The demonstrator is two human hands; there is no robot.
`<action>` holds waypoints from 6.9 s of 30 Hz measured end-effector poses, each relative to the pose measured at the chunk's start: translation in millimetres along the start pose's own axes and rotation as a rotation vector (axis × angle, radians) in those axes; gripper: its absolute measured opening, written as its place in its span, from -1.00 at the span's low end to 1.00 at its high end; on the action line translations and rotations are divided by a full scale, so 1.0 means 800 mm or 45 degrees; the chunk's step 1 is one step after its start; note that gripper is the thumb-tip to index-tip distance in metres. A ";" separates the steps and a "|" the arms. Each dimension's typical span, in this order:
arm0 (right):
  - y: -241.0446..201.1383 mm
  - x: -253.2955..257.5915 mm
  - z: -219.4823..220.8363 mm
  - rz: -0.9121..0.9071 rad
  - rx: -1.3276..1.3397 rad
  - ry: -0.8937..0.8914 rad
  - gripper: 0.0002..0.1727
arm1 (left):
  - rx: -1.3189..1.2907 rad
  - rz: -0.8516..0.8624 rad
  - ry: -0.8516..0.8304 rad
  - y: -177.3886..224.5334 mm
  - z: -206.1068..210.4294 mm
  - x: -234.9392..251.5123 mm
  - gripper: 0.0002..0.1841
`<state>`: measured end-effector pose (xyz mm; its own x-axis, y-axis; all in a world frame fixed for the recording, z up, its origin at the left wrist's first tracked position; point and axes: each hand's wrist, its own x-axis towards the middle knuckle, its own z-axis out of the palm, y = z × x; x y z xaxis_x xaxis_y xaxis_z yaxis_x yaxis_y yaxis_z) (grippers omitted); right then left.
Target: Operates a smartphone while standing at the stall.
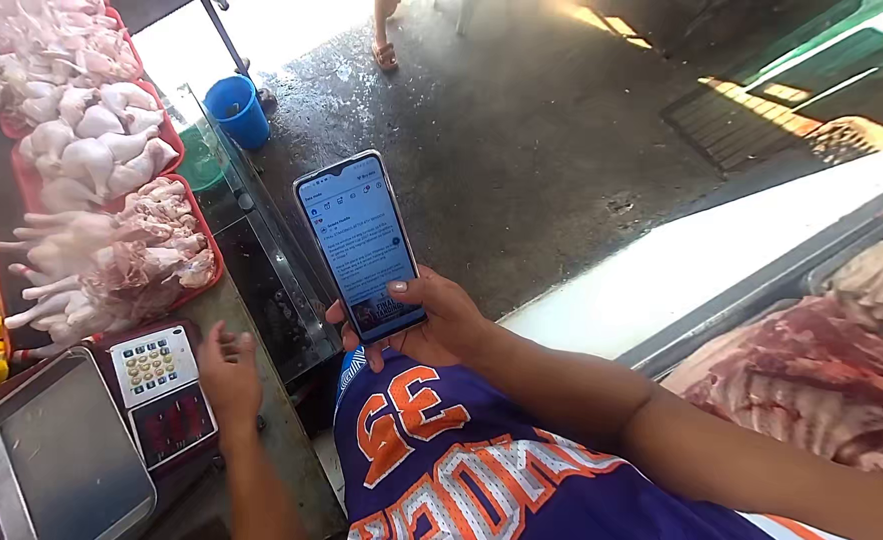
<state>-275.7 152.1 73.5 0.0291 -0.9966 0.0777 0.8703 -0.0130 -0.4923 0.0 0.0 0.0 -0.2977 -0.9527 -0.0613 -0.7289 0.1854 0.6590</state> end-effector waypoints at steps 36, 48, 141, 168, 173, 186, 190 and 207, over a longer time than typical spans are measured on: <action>0.001 0.012 0.013 0.013 0.020 0.001 -0.54 | 0.684 -0.134 0.250 -0.158 0.155 -0.057 -0.34; 0.002 0.016 0.009 0.033 0.014 0.036 -0.48 | 0.714 -0.141 0.256 -0.155 0.156 -0.056 -0.33; 0.014 0.008 0.004 0.115 0.052 0.026 -0.37 | 0.690 -0.143 0.253 -0.158 0.157 -0.058 -0.33; 0.013 0.007 0.000 0.104 0.060 0.006 -0.44 | 0.718 -0.147 0.247 -0.160 0.158 -0.059 -0.31; 0.014 0.005 -0.001 0.106 0.042 0.018 -0.56 | 0.725 -0.145 0.251 -0.160 0.159 -0.060 -0.33; 0.017 0.002 -0.003 0.158 0.052 0.054 -0.48 | 0.705 -0.169 0.202 -0.160 0.157 -0.060 -0.32; 0.022 0.005 -0.008 0.185 0.045 0.099 -0.47 | 0.720 -0.179 0.208 -0.160 0.157 -0.060 -0.32; 0.031 0.013 -0.023 0.192 0.100 0.132 -0.41 | 0.664 -0.182 0.184 -0.161 0.156 -0.057 -0.31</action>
<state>-263.0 139.6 46.2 0.1147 -0.9899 -0.0835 0.8957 0.1394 -0.4223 30.7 49.5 -175.4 -0.1131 -0.9936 0.0047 -0.9752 0.1119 0.1911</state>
